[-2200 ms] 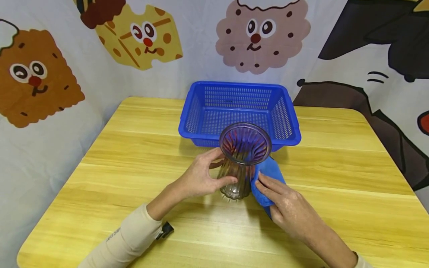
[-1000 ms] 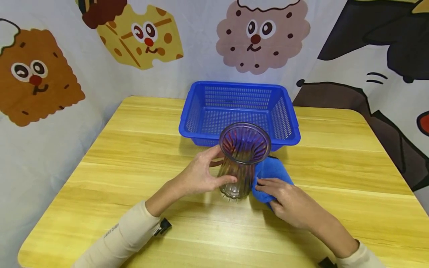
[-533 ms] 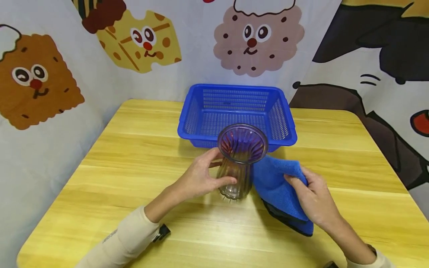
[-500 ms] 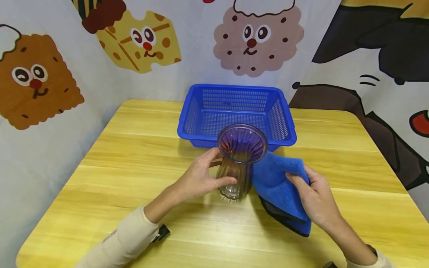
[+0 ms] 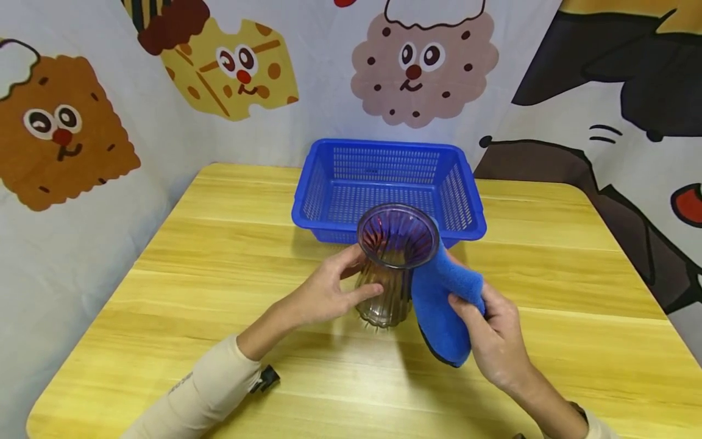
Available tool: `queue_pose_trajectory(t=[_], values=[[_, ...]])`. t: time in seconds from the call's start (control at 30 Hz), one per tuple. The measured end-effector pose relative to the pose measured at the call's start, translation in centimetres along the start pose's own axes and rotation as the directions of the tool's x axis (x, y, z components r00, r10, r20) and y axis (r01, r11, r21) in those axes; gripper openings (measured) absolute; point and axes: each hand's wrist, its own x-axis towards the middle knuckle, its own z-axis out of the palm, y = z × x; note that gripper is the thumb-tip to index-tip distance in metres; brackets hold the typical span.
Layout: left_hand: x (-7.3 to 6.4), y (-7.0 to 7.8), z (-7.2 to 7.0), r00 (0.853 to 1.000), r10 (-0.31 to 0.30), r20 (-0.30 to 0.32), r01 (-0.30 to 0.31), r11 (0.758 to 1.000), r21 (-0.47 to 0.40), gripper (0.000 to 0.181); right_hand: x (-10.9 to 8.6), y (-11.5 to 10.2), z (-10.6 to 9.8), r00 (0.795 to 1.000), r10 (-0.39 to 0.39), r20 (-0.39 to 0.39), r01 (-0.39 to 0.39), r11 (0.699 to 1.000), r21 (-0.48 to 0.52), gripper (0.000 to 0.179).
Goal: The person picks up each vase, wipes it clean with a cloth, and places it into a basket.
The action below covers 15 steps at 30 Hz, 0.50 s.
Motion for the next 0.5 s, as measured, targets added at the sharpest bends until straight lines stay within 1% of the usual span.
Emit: queue_pose_trajectory(t=[0.1, 0.2, 0.3, 0.43, 0.5], values=[[-0.06, -0.02, -0.13, 1.000, 0.003, -0.013, -0.003, 1.000, 0.002, 0.068, -0.16, 0.38, 0.23, 0.998, -0.039, 0.039, 0.039, 0.999, -0.001, 0.056], [-0.08, -0.09, -0.15, 1.000, 0.026, -0.017, -0.026, 1.000, 0.008, 0.068, -0.20, 0.58, 0.37, 0.996, -0.048, 0.078, 0.050, 0.998, -0.026, 0.065], [0.04, -0.19, -0.04, 0.998, 0.057, -0.012, -0.057, 0.998, 0.011, 0.067, -0.08, 0.68, 0.48, 0.994, -0.064, 0.086, 0.071, 0.994, -0.085, 0.069], [0.17, -0.25, 0.06, 0.997, 0.071, -0.017, -0.071, 0.997, 0.018, 0.067, 0.11, 0.91, 0.49, 0.986, -0.131, 0.107, 0.149, 0.972, -0.180, 0.069], [0.24, -0.21, 0.06, 0.997, 0.069, -0.019, -0.069, 0.997, 0.025, 0.067, 0.16, 1.11, 0.38, 0.977, -0.168, 0.128, 0.192, 0.959, -0.206, 0.068]])
